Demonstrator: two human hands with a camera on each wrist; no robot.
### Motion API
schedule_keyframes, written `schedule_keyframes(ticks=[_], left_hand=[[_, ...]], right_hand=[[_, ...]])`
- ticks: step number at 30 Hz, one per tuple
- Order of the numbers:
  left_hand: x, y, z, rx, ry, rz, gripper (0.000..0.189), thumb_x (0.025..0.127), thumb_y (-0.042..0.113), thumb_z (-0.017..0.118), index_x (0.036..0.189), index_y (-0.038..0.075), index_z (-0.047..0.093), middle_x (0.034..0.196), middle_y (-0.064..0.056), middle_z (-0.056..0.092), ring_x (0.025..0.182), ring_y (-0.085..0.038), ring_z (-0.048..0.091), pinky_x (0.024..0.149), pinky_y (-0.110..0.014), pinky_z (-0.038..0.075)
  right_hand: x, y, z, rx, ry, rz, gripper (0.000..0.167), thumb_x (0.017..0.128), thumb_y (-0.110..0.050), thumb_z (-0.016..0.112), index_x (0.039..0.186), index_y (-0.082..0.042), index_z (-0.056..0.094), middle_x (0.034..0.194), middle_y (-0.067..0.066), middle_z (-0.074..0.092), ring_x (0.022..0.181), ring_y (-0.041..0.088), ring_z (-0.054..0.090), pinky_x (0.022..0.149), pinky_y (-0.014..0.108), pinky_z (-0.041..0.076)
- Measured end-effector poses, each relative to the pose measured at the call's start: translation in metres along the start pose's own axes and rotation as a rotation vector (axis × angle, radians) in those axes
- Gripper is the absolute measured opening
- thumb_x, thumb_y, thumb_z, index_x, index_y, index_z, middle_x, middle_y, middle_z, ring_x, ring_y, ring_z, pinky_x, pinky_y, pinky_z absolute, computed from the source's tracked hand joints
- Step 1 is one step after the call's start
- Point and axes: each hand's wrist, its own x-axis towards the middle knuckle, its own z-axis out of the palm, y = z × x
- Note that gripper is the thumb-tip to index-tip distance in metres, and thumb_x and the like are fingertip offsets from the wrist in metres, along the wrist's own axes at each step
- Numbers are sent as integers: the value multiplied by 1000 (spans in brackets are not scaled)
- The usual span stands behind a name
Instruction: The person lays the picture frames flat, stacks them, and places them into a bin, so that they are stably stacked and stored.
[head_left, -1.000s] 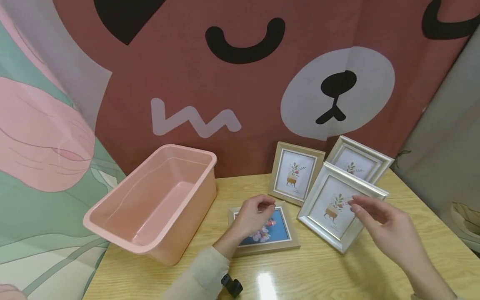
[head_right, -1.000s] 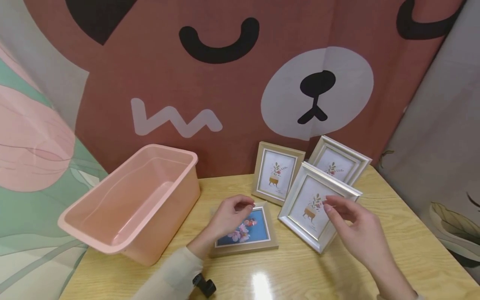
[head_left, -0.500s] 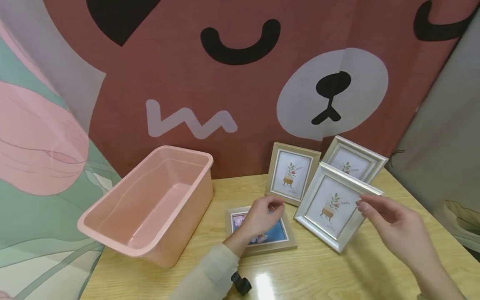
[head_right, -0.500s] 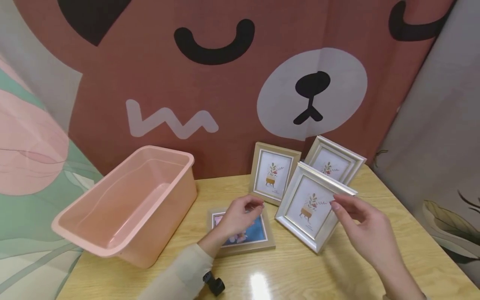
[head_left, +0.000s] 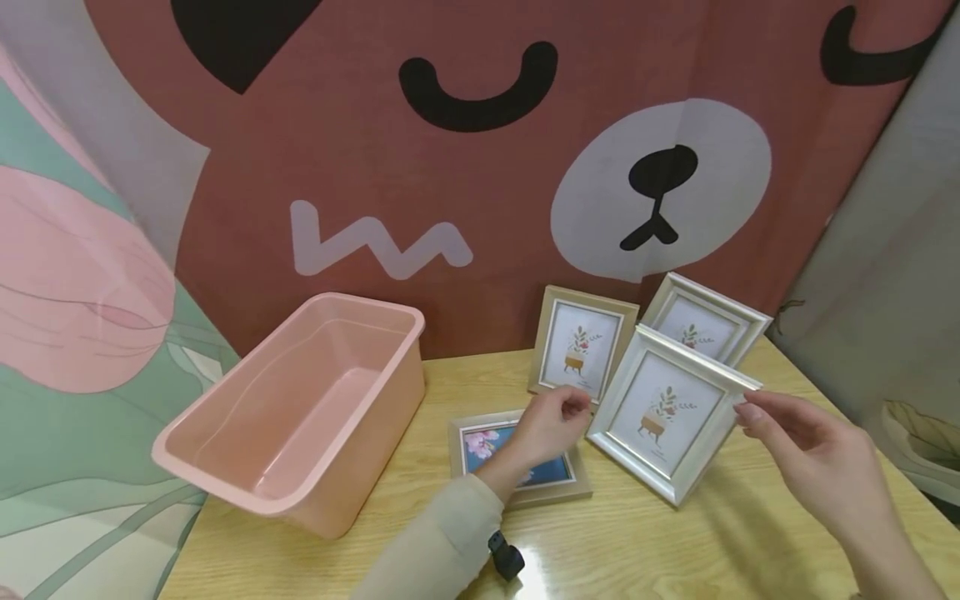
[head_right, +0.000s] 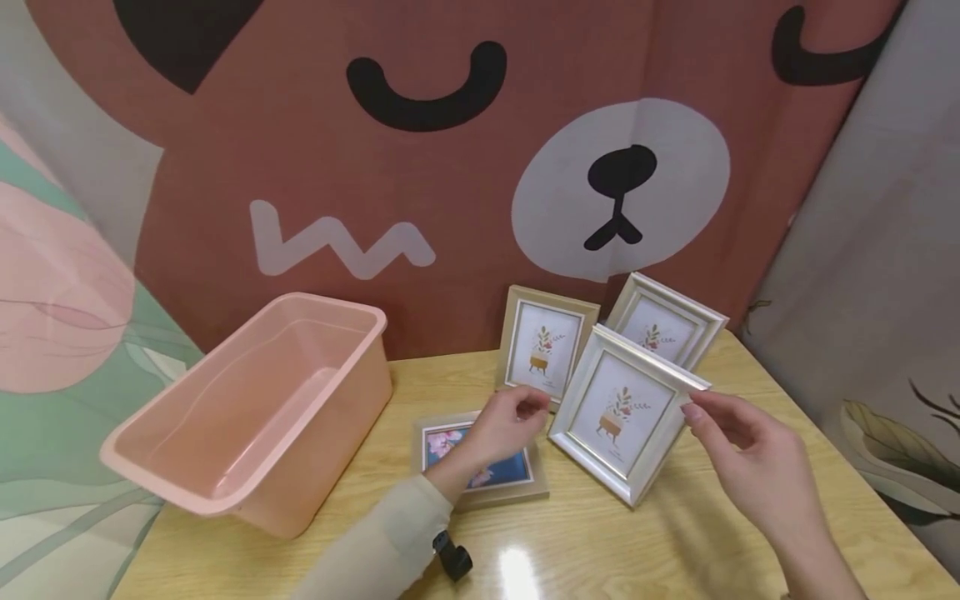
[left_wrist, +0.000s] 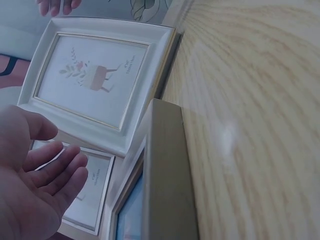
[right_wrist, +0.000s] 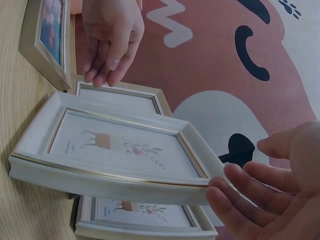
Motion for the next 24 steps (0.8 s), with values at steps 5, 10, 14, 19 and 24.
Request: schedule_keyframes(ticks=[5,10,14,19,24], left_hand=[[3,-3,7,-6,11,12,24,101,12,67,121,0,76,108,-10,78,92,-5,66,87,-18,55],[5,-5,12,-2,6,14,25,101,11,67,121,-1,75,108,-11,78,92,-5,66,87,-18,56],[8,-3,14,16,9,-9,25,102,13,67,122,1,75,109,-8,77,92,-4,65,87,-17,55],[13,-1,17,37,21,-40,24,101,12,67,121,2,75,107,-6,76,92,-3,65,86,-17,55],[18,1,21,44,17,-66,23,101,12,69,121,4,75,107,-4,76,92,-4,65,86,-18,55]], right_hand=[[2,5,-1,30,38,-56,29,104,-15,72,126,4,73,93,-44,70,81,-21,67,66,5,47],[4,12,-4,36,45,-34,28,105,-17,72,127,0,75,94,-46,69,81,-21,66,58,13,45],[4,19,-5,58,50,1,20,105,-17,72,123,-11,78,93,-45,70,80,-21,67,56,17,44],[7,24,-7,49,52,29,21,105,-17,70,124,-11,76,92,-45,70,78,-21,67,58,13,45],[11,27,-9,-24,16,93,41,106,-31,71,136,-2,69,84,-43,69,80,-25,62,61,13,45]])
